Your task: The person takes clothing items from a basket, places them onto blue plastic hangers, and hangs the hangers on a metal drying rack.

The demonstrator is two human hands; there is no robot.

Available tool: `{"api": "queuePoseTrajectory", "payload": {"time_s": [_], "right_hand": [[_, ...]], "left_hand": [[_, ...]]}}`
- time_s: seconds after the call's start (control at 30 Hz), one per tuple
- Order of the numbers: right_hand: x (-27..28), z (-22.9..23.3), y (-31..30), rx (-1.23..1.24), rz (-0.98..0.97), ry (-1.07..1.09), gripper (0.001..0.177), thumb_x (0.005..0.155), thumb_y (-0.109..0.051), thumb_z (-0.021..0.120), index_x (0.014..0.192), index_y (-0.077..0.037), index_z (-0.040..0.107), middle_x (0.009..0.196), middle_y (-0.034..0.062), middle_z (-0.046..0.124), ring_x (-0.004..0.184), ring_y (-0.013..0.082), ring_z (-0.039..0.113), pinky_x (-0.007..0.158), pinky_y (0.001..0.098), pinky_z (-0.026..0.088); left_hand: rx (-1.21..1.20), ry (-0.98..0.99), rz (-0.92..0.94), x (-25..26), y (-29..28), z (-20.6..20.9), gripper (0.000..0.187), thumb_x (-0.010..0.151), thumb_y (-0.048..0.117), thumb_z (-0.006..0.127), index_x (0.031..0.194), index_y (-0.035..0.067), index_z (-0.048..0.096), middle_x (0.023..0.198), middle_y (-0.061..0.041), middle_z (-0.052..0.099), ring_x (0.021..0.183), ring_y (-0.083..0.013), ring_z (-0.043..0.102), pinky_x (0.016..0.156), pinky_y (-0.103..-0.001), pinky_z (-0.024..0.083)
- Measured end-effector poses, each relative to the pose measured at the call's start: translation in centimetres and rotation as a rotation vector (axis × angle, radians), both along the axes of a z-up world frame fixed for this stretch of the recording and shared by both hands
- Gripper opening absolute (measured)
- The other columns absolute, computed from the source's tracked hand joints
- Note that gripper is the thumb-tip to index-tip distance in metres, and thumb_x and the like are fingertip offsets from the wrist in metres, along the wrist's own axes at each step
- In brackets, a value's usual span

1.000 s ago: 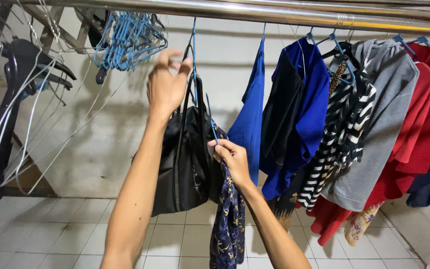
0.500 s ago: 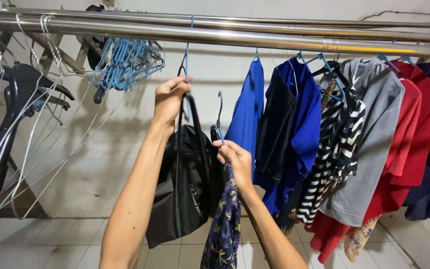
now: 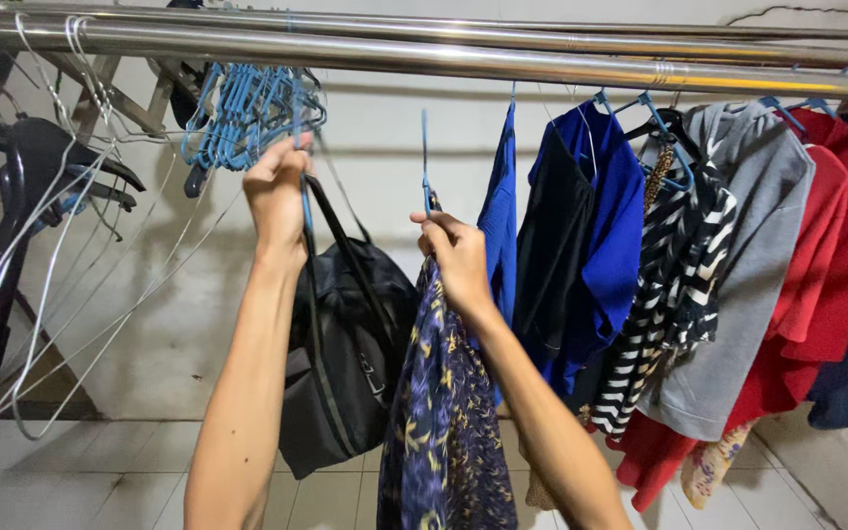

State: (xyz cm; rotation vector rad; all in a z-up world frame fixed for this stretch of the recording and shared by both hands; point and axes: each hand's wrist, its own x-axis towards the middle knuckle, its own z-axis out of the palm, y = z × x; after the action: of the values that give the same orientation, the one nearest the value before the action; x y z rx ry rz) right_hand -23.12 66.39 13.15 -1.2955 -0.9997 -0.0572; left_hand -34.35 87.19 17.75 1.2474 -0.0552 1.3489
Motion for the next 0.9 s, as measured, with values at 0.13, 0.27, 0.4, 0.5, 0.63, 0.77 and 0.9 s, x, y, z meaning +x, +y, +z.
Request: {"api": "queuePoseTrajectory", "payload": {"time_s": [0.13, 0.27, 0.4, 0.5, 0.63, 0.77, 0.9], "right_hand": [[4.7, -0.6, 0.5, -0.004, -0.2, -0.077, 0.028, 0.099, -0.017, 0.057, 0.112, 0.001, 0.074, 0.074, -0.0001, 0.064, 0.062, 0.0074, 0.058, 0.057, 0.0262, 0.045], [7.7, -2.5, -0.4, 0.139, -0.6, -0.247, 0.028, 0.101, -0.017, 0.059, 0.115, 0.001, 0.075, 0.074, 0.0043, 0.064, 0.067, 0.0082, 0.058, 0.06, 0.0281, 0.044], [6.9, -3.9, -2.1, 0.137, -0.756, -0.036, 0.028, 0.1, -0.018, 0.06, 0.117, 0.001, 0.073, 0.063, 0.008, 0.054, 0.058, 0.0118, 0.047, 0.053, 0.0315, 0.037], [6.0, -4.9, -1.9, 0.078, -0.71, -0.455, 0.025, 0.099, -0.015, 0.063, 0.112, 0.002, 0.077, 0.071, 0.0066, 0.061, 0.069, 0.0094, 0.054, 0.065, 0.0284, 0.044], [8.1, -4.4, -1.7, -0.119, -0.022, -0.107, 0.025, 0.096, -0.012, 0.058, 0.107, 0.004, 0.074, 0.074, 0.0056, 0.064, 0.064, 0.0093, 0.053, 0.061, 0.028, 0.044], [11.0, -2.7, -0.7, 0.188, 0.17, -0.037, 0.021, 0.097, -0.008, 0.059, 0.098, 0.007, 0.073, 0.096, 0.0018, 0.076, 0.07, 0.0082, 0.055, 0.066, 0.025, 0.045], [13.7, 0.9, 1.8, 0.127, -0.01, -0.008, 0.028, 0.102, -0.016, 0.058, 0.114, 0.0, 0.078, 0.07, -0.0022, 0.061, 0.06, 0.0045, 0.044, 0.055, 0.0214, 0.033]], "left_hand": [[0.068, 0.048, 0.004, -1.2, 0.8, 0.2, 0.033, 0.095, 0.011, 0.059, 0.121, -0.006, 0.072, 0.079, 0.005, 0.059, 0.07, -0.0032, 0.048, 0.064, -0.019, 0.037], [0.072, 0.115, 0.053, -1.3, 0.3, 0.5, 0.034, 0.093, 0.01, 0.06, 0.122, -0.003, 0.073, 0.079, 0.006, 0.061, 0.069, -0.0032, 0.05, 0.065, -0.019, 0.039], [0.116, 0.121, 0.142, -1.9, 0.2, 0.2, 0.032, 0.095, 0.012, 0.06, 0.121, -0.001, 0.075, 0.079, 0.006, 0.059, 0.072, -0.0038, 0.048, 0.067, -0.02, 0.036], [0.15, 0.109, 0.154, -2.0, 0.2, 0.0, 0.034, 0.098, 0.014, 0.059, 0.124, -0.002, 0.075, 0.083, 0.003, 0.061, 0.079, -0.0054, 0.053, 0.076, -0.021, 0.041], [0.137, -0.032, 0.305, -2.1, -1.5, 0.0, 0.034, 0.1, 0.016, 0.062, 0.129, -0.001, 0.062, 0.106, 0.001, 0.065, 0.097, -0.0072, 0.059, 0.088, -0.024, 0.046], [0.242, -0.351, 0.574, -3.5, -6.7, -0.9, 0.025, 0.103, 0.008, 0.055, 0.127, 0.004, 0.053, 0.109, -0.004, 0.053, 0.103, -0.0149, 0.052, 0.097, -0.032, 0.045], [0.661, -0.251, 0.712, -5.0, -13.2, -2.2, 0.021, 0.093, -0.003, 0.052, 0.109, 0.01, 0.058, 0.106, -0.01, 0.057, 0.1, -0.0238, 0.057, 0.096, -0.036, 0.048]]}}
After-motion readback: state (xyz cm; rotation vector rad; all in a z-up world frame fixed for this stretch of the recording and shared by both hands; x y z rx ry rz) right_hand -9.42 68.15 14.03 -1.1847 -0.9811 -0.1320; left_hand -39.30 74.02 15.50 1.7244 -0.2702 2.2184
